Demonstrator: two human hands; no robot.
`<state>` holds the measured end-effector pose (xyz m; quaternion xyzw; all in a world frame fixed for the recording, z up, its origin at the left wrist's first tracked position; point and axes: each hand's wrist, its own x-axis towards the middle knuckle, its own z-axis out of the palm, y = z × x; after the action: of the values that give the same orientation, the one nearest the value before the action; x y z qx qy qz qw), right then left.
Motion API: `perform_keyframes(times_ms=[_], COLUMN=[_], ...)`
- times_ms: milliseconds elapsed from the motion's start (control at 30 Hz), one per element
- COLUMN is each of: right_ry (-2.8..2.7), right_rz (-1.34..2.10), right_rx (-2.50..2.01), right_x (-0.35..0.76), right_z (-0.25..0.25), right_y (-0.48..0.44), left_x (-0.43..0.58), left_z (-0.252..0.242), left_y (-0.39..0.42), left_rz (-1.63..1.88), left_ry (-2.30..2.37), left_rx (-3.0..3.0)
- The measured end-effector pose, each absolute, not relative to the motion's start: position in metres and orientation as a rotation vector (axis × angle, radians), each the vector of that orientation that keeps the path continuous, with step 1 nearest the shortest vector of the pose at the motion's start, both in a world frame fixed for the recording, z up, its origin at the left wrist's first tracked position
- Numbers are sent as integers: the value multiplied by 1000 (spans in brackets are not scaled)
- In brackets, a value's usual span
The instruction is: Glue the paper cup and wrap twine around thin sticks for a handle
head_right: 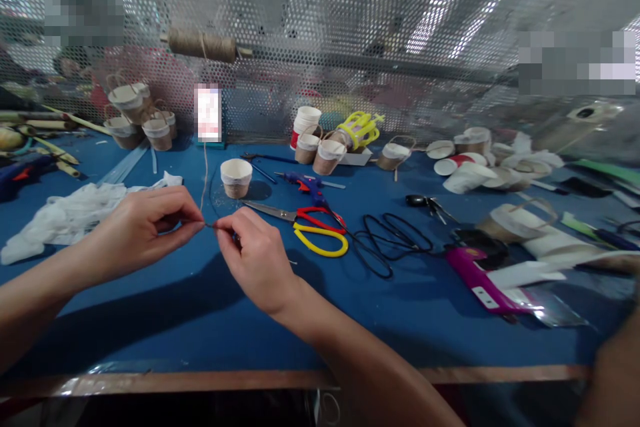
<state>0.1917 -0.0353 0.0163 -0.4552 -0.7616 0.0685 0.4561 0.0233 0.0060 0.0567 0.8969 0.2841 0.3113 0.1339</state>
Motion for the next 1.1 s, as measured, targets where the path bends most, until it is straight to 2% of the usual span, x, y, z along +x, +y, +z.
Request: perform_keyframes(times_ms=[300, 633, 900, 1100], right_ry=[-1899, -1619, -1714, -1993], right_rz=[362, 576, 338, 164], right_rx=[-1079, -1202, -1264, -1201], right_x=[193, 192, 194, 195], right_z=[22, 20, 17, 17], right_y=[-36, -33, -32, -34], left_x=[17, 23, 31, 26], left_z=[49, 41, 40, 47], left_y=[27, 21, 2, 4], left_rz=[602, 644, 966, 842], left_ry=[794, 791, 769, 705], left_rx=[2097, 2134, 2615, 2817])
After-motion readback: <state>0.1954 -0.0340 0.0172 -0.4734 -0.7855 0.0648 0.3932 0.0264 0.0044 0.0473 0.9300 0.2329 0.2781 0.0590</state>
